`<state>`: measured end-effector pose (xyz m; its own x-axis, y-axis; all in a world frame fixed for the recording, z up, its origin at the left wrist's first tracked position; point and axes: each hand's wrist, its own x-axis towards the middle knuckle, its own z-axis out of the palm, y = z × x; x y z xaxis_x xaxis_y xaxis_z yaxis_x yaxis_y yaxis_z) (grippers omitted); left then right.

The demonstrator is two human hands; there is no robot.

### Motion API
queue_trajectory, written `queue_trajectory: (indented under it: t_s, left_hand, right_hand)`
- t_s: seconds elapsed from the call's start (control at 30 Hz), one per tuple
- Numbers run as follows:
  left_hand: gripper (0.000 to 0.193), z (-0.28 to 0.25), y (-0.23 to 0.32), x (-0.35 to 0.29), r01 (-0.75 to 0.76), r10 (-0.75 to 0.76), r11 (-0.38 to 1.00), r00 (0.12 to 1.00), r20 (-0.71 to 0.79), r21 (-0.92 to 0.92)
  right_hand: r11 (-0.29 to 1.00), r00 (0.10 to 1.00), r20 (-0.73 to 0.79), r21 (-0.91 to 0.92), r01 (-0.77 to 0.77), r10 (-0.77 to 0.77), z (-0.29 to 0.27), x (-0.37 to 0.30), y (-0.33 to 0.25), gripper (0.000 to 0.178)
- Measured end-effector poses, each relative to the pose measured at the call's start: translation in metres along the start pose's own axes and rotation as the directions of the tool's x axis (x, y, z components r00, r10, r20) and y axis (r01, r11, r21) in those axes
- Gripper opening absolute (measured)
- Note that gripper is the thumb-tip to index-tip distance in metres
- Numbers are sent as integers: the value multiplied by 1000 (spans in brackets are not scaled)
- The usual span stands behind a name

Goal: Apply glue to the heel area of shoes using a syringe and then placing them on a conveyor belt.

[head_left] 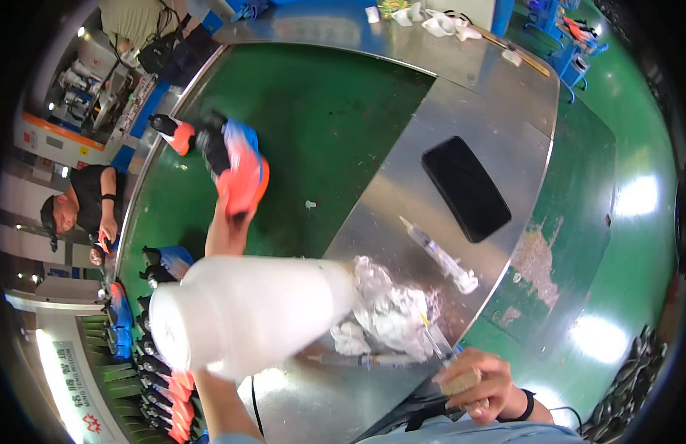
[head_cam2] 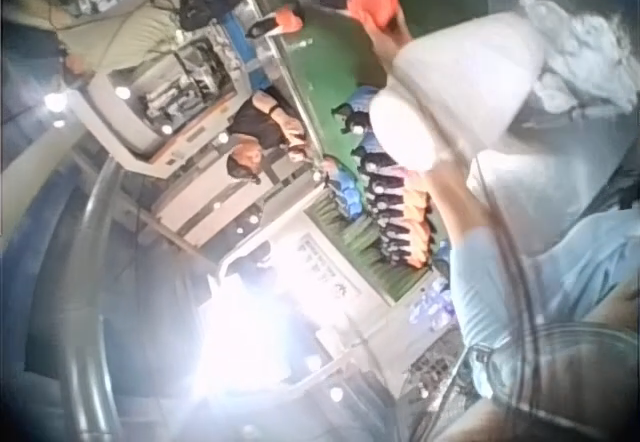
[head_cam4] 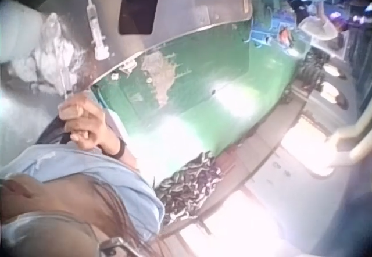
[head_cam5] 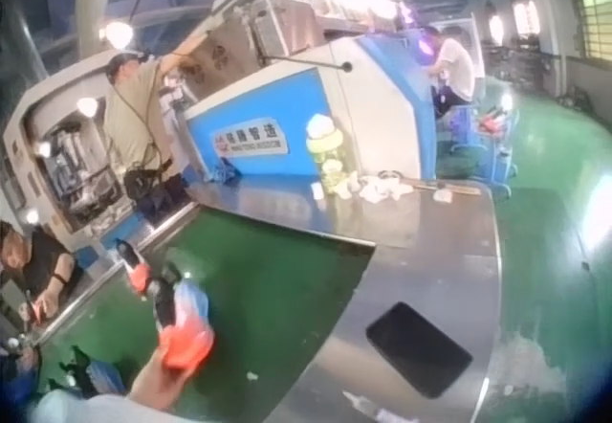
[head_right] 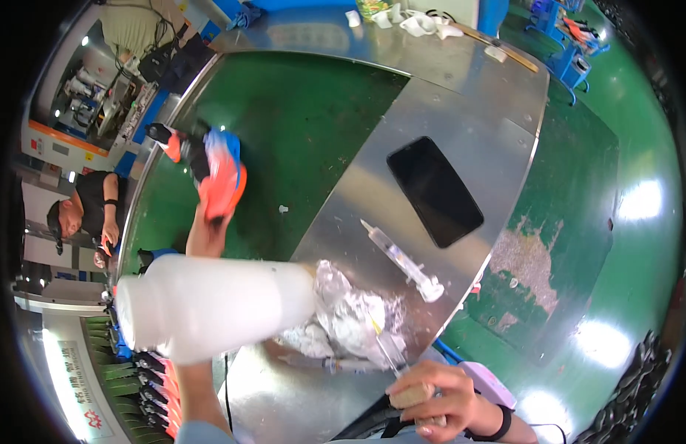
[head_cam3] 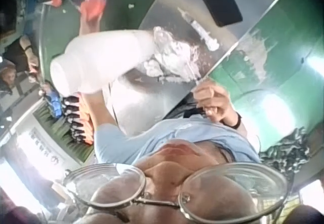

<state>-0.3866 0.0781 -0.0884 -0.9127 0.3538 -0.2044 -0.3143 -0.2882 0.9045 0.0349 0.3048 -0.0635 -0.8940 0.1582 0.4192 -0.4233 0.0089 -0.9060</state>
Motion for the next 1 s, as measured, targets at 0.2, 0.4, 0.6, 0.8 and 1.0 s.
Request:
queue_trajectory:
  t_s: [0.2,0.4,0.6,0.8,1.0]
  left_hand:
    - [41,-55,7,-315,140,-134,990,944,-301,0]
    - [40,-61,-45,-520,62,-44,998,662,-748,-4]
    - [42,-89,-59,-603,-62,202,979,378,-904,193]
    - [44,-115,-11,-561,-302,482,872,674,-560,386]
    - [49,-79,48,-461,-512,797,559,547,-255,652]
  right_hand:
    - [1000,998,-68,-1,-18,18,16,-23,-2,18]
    - [995,986,-135,-15,98,-99,29,-20,-3,44]
    - [996,964,-257,42,83,-70,60,-24,5,51]
    - [997,969,-233,-22,79,-82,93,-29,-33,53]
    - [933,954,134,279,225,-270,137,-18,-92,61]
